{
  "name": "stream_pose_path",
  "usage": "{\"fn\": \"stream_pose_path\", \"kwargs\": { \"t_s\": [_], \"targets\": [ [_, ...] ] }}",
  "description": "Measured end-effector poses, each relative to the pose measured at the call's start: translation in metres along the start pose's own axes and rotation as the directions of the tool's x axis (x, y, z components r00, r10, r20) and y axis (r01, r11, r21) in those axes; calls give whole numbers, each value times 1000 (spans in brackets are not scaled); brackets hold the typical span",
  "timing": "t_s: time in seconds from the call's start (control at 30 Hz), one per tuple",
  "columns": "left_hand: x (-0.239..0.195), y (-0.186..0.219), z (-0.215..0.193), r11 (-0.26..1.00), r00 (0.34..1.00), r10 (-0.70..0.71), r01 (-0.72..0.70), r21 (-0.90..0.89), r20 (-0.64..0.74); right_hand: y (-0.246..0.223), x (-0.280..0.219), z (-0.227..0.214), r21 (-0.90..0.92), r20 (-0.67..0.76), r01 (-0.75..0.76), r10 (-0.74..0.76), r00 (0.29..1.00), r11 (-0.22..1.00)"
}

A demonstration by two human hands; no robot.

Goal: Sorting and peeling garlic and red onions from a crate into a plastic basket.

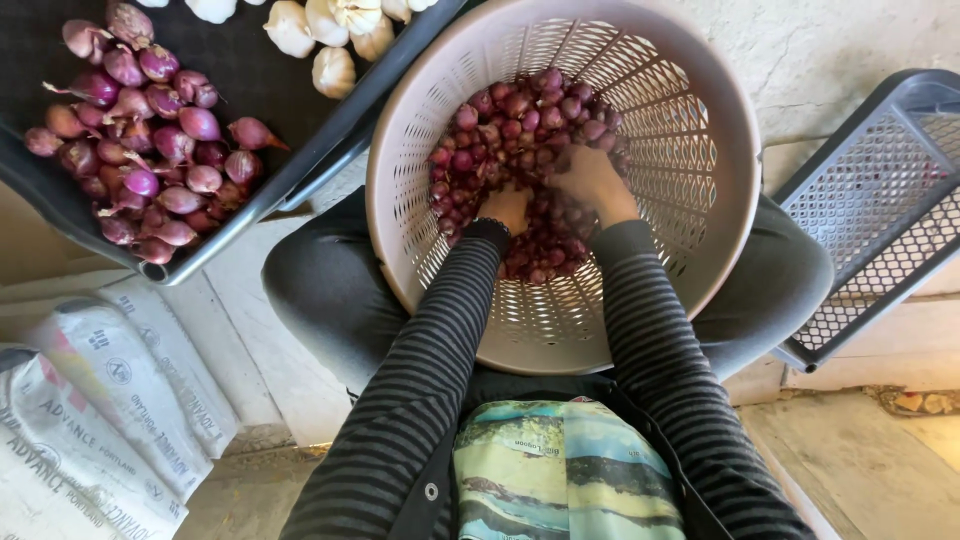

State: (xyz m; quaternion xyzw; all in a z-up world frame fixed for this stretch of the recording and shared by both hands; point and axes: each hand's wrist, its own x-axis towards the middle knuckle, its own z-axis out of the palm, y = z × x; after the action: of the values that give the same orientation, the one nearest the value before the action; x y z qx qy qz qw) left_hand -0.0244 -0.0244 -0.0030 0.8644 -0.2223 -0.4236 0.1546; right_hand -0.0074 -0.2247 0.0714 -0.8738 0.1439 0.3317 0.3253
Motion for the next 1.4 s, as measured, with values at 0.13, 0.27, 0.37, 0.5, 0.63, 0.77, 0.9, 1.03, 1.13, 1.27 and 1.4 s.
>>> {"fn": "stream_pose_path", "kwargs": {
  "t_s": [0.13,0.27,0.37,0.5,0.63,0.77,0.9,1.03,1.13,1.27,1.4],
  "targets": [
    [26,-18,58,998,998,-56,55,-12,-23,1,-5,-1,22,5,21,-22,1000,1000],
    [26,-12,31,984,985,-166,169,-49,47,-20,-19,-21,68,124,-22,13,992,997],
    [39,-11,-20,962,973,-193,213,-170,122,-27,-20,-33,329,109,-17,-20,994,944],
    [11,10,-111,837,923,-136,-87,-541,-360,-54,-21,-47,756,-16,85,-110,994,649],
    [8,-6,-104,908,880,-272,101,-406,-390,-19,7,13,780,-74,144,-139,987,608],
    [52,-52,-1,976,970,-165,135,-171,-178,23,39,104,171,-96,355,-343,934,919],
    [19,-41,27,950,954,-285,269,-159,-91,30,32,156,97,63,208,-214,975,973],
    [12,-42,35,963,964,-267,267,-43,-2,30,27,175,22,130,208,-209,969,978],
    [14,-42,45,958,957,-287,286,35,32,31,30,183,-64,172,183,-170,970,981],
    [25,-52,61,938,937,-342,344,-27,70,13,15,168,-175,215,190,-151,965,966],
    [29,-59,73,915,923,-382,383,-130,32,4,10,150,-162,244,165,-122,962,973]
  ]
}}
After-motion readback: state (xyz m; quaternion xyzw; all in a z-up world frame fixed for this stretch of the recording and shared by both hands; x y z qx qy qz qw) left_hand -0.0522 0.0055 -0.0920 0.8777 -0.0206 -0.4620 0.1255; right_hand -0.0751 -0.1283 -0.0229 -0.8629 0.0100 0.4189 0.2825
